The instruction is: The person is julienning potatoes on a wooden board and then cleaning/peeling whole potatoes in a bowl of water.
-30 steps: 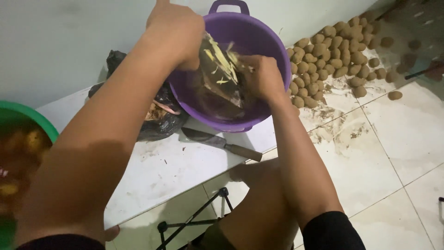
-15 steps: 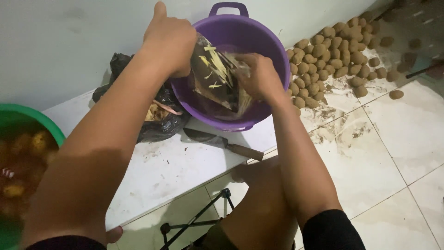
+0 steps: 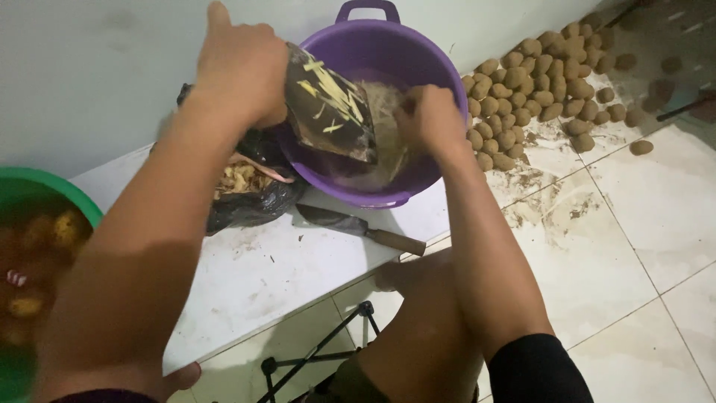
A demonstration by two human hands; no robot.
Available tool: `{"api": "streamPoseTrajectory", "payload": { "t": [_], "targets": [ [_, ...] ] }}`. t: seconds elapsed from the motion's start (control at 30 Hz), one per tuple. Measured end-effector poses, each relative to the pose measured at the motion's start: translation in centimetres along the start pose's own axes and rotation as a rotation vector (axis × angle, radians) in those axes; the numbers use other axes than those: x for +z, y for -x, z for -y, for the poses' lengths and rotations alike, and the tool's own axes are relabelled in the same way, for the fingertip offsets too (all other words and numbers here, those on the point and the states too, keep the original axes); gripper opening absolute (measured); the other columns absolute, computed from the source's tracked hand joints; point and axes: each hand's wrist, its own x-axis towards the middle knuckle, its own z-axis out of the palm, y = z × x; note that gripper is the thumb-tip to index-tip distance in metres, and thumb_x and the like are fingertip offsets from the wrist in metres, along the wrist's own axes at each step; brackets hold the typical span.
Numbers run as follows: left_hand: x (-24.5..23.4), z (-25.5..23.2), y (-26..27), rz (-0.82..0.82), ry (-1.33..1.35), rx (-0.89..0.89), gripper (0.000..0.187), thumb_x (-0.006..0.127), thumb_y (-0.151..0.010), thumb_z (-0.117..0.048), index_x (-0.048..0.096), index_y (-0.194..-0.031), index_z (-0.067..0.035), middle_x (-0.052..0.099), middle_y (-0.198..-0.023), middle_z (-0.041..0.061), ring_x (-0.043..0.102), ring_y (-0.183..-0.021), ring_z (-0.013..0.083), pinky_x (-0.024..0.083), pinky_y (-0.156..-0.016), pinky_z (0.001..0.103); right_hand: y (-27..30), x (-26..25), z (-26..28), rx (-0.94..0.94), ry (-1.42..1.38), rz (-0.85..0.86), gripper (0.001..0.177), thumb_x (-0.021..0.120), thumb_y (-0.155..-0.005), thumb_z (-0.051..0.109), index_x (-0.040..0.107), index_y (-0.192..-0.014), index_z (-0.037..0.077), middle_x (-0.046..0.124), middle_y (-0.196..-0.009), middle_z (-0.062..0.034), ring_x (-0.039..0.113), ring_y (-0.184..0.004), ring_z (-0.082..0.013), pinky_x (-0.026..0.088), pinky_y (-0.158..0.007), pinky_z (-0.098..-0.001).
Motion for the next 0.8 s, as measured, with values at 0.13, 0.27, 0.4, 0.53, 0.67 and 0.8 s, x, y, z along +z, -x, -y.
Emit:
{"api": "streamPoseTrajectory", "payload": {
  "t": [0.13, 0.27, 0.4, 0.53, 0.67, 0.8],
  "targets": [
    [0.8, 2.3, 1.6, -0.156, -0.04, 0.001, 0.035, 0.074, -0.071, -0.041, 0.082, -0.096, -0.018, 0.08, -0.095, 0.008, 0.079, -0.091, 0.0301, 0.036, -0.106, 0.053, 1.5, -1.1, -2.1, -0.268, -0.013, -0.318, 0.018, 0.06, -0.088, 0.01, 0.078, -0.083, 0.008, 0.072, -0.069, -0.0056, 0.059, -0.052, -0.0192, 0.048, -0.043, -0.0392],
    [-0.2, 3.9, 4.6, -0.08, 0.007, -0.084, 0.01, 0.068, -0.081, -0.025, 0.07, -0.075, -0.017, 0.066, -0.073, 0.005, 0.07, -0.066, 0.0348, 0.038, -0.1, 0.055, 5.5, -2.7, -2.9, -0.346, -0.048, -0.373, 0.013, 0.068, -0.095, 0.007, 0.078, -0.103, 0.004, 0.077, -0.095, -0.0112, 0.071, -0.073, -0.0238, 0.06, -0.059, -0.0379],
    [0.8, 5.3, 6.5, -0.186, -0.083, -0.125, 0.017, 0.07, -0.079, -0.037, 0.074, -0.083, -0.021, 0.067, -0.078, 0.003, 0.074, -0.066, 0.0316, 0.039, -0.098, 0.052, 12.0, -3.2, -1.8, -0.345, 0.032, -0.086, 0.011, 0.065, -0.097, 0.01, 0.076, -0.093, 0.01, 0.078, -0.087, -0.0055, 0.073, -0.071, -0.0178, 0.061, -0.058, -0.0323],
    [1.5, 5.1, 7.0, -0.171, -0.117, -0.167, 0.019, 0.069, -0.08, -0.041, 0.076, -0.083, -0.023, 0.067, -0.084, 0.001, 0.073, -0.066, 0.0297, 0.039, -0.094, 0.05, 15.7, 2.2, -3.6, -0.503, -0.03, -0.055, 0.014, 0.065, -0.09, 0.012, 0.074, -0.099, 0.006, 0.074, -0.081, -0.0081, 0.066, -0.059, -0.0206, 0.052, -0.05, -0.0357],
    [1.8, 4.7, 7.7, -0.2, -0.027, -0.171, 0.014, 0.07, -0.083, -0.034, 0.072, -0.077, -0.021, 0.061, -0.083, 0.003, 0.063, -0.063, 0.0307, 0.036, -0.095, 0.051, 19.6, 4.4, -4.0, -0.213, -0.131, -0.127, 0.054, 0.073, -0.089, 0.028, 0.052, -0.138, 0.024, 0.067, -0.095, -0.0011, 0.066, -0.072, -0.0196, 0.051, -0.06, -0.0397],
    [2.8, 4.6, 7.5, -0.247, 0.005, -0.18, 0.013, 0.073, -0.075, -0.03, 0.074, -0.084, -0.02, 0.063, -0.09, 0.005, 0.064, -0.065, 0.033, 0.034, -0.098, 0.054, 19.9, 6.6, -5.2, -0.014, 0.001, 0.084, 0.049, 0.065, -0.085, 0.038, 0.057, -0.13, 0.021, 0.066, -0.126, -0.0012, 0.064, -0.11, -0.0229, 0.054, -0.081, -0.0441]
  ]
}}
